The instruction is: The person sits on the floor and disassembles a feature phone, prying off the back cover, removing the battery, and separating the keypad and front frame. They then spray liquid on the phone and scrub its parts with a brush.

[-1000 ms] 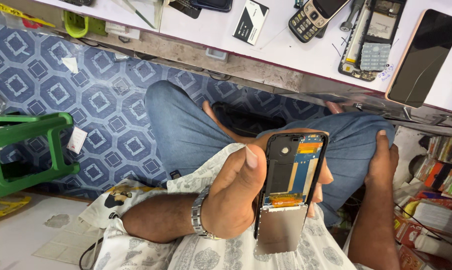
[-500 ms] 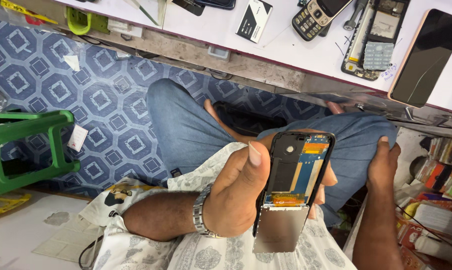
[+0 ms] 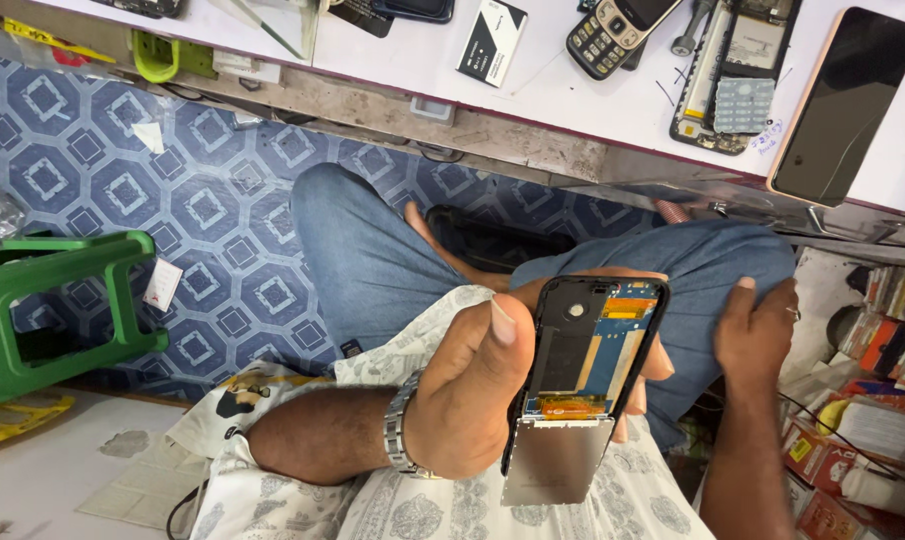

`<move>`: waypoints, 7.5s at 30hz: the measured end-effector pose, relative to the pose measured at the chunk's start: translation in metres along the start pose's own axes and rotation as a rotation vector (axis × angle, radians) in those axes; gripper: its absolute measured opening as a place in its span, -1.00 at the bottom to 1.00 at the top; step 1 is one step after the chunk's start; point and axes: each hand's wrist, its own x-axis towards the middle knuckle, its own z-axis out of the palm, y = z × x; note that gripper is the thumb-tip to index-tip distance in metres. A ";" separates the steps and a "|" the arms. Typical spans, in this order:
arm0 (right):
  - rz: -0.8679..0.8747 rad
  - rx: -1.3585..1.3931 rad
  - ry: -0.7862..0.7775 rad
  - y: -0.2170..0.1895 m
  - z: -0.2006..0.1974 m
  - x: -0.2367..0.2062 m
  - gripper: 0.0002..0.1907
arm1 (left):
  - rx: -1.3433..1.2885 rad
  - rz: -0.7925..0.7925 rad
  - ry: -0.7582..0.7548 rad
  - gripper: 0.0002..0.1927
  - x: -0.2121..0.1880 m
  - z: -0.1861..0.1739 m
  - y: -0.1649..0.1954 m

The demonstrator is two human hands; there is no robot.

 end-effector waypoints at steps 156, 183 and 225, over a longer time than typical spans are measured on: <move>-0.663 0.685 -0.380 -0.214 -0.140 -0.040 -0.77 | 0.945 0.571 0.022 -0.07 -0.011 -0.026 -0.020; -0.773 0.741 -0.108 -0.212 -0.114 -0.066 -0.83 | 0.902 0.578 0.057 -0.06 -0.007 -0.029 -0.025; -0.829 0.658 -0.321 -0.247 -0.116 -0.042 -0.73 | 0.462 0.480 0.173 0.02 -0.011 -0.080 -0.020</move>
